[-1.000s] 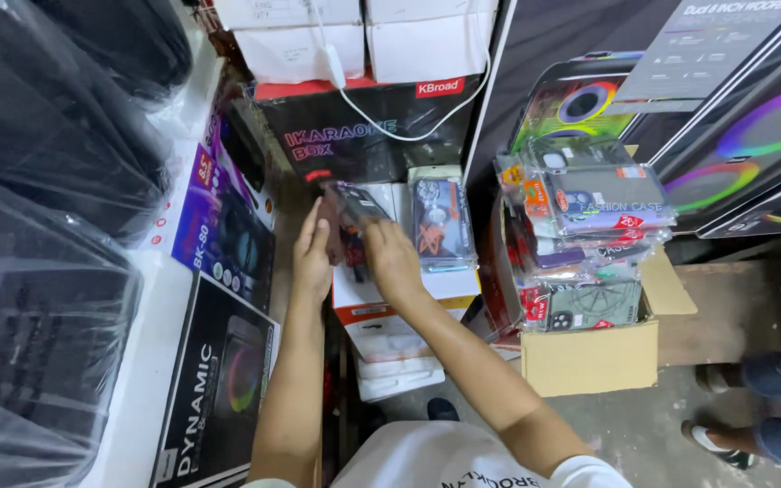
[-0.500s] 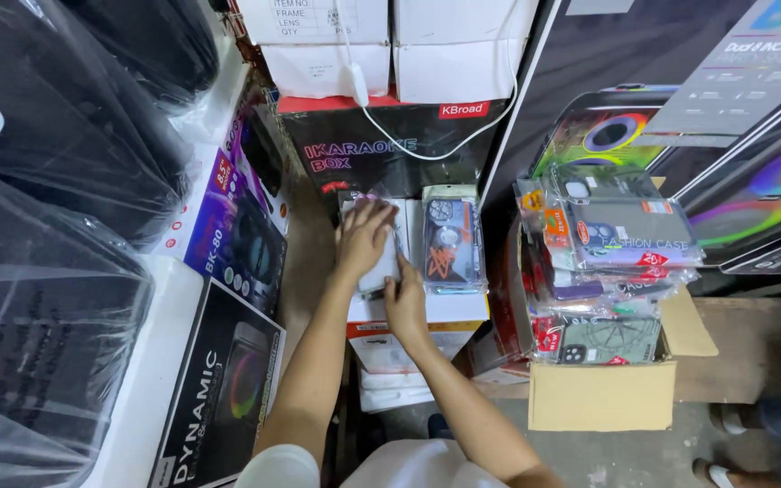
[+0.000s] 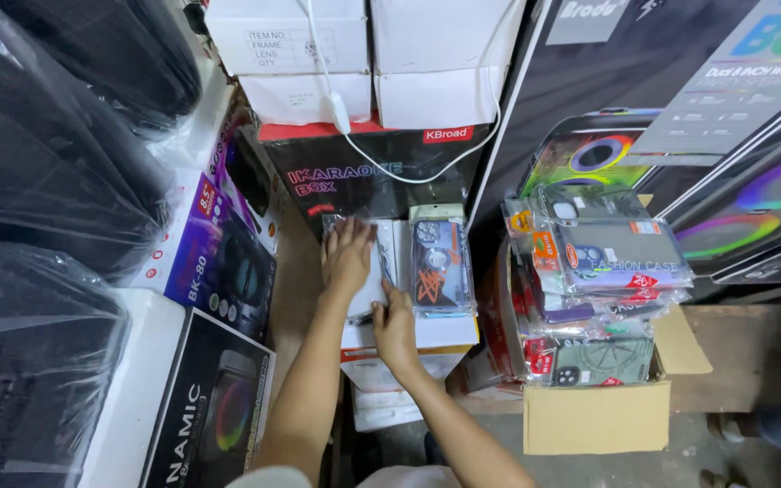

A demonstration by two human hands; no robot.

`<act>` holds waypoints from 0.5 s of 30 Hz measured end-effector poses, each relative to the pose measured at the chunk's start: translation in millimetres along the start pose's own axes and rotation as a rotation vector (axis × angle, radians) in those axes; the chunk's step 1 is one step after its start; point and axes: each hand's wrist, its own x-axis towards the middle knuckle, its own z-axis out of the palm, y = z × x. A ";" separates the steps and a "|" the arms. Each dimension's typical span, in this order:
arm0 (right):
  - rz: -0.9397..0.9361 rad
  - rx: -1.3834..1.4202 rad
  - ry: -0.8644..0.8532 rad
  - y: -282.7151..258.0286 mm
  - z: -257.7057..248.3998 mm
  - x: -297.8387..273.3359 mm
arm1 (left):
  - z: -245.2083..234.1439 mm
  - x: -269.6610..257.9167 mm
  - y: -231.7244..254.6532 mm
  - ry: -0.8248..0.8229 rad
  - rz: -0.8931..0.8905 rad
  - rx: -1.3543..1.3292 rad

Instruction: Sorting, inspecting, and organizing various mobile phone cases in a retail stock area.

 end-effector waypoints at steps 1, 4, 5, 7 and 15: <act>0.007 0.000 0.002 -3.1 -0.5 -1.4 | -1.8 6.2 1.1 -0.007 0.003 0.001; 0.009 0.006 0.021 -6.5 -3.8 0.3 | -5.4 12.8 9.5 -0.010 -0.045 -0.005; 0.016 0.011 0.030 -5.1 -2.0 -2.3 | -6.3 0.1 10.0 -0.007 -0.004 0.000; 0.020 0.018 0.046 -1.3 1.2 -2.4 | -11.1 -29.6 10.8 -0.002 0.042 0.008; -0.201 0.101 0.047 -73.6 -20.9 -26.0 | -27.3 -78.0 -22.7 0.081 0.119 -0.712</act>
